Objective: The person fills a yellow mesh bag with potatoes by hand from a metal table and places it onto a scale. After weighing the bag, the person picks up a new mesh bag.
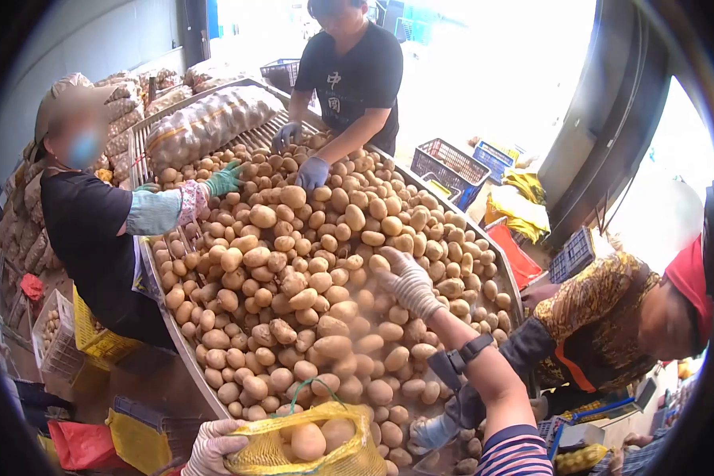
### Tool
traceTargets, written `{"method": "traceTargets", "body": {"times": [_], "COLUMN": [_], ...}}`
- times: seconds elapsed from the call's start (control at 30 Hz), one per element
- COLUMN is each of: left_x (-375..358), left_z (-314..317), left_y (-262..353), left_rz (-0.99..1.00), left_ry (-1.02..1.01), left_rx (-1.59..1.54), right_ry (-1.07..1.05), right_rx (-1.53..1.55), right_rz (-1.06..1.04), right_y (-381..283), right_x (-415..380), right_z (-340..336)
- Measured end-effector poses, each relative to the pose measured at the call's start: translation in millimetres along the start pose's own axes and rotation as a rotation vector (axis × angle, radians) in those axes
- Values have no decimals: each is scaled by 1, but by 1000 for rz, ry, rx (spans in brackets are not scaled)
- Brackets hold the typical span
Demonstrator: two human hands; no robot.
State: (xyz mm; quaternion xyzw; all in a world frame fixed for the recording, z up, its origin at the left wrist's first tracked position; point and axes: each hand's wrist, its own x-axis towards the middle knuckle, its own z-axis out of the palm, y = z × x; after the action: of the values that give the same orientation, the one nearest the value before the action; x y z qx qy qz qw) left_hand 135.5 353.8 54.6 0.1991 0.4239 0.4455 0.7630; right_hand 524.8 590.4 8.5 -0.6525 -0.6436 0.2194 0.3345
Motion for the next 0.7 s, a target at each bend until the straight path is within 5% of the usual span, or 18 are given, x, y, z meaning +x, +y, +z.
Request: {"method": "traceTargets", "body": {"times": [0.07, 0.17, 0.27, 0.33, 0.53, 0.7], "left_x": [6, 19, 29, 34, 29, 17], "left_z": [-2, -1, -12, -19, -11, 14], "left_y": [9, 10, 6, 3, 8, 4], "left_rz": [-5, -12, 8, 12, 8, 43], "left_ry": [-33, 37, -10, 19, 55, 131], "left_rx": [201, 133, 135, 158, 235, 210], "right_ry": [147, 145, 34, -63, -114, 120], "right_rx": [-381, -537, -573, -388, -516, -503], "right_rz": [121, 294, -2, 142, 32, -147], "right_y": [41, 78, 93, 96, 81, 75], "right_x": [56, 114, 157, 163, 112, 17], "right_z": [-13, -8, 11, 22, 13, 32]}}
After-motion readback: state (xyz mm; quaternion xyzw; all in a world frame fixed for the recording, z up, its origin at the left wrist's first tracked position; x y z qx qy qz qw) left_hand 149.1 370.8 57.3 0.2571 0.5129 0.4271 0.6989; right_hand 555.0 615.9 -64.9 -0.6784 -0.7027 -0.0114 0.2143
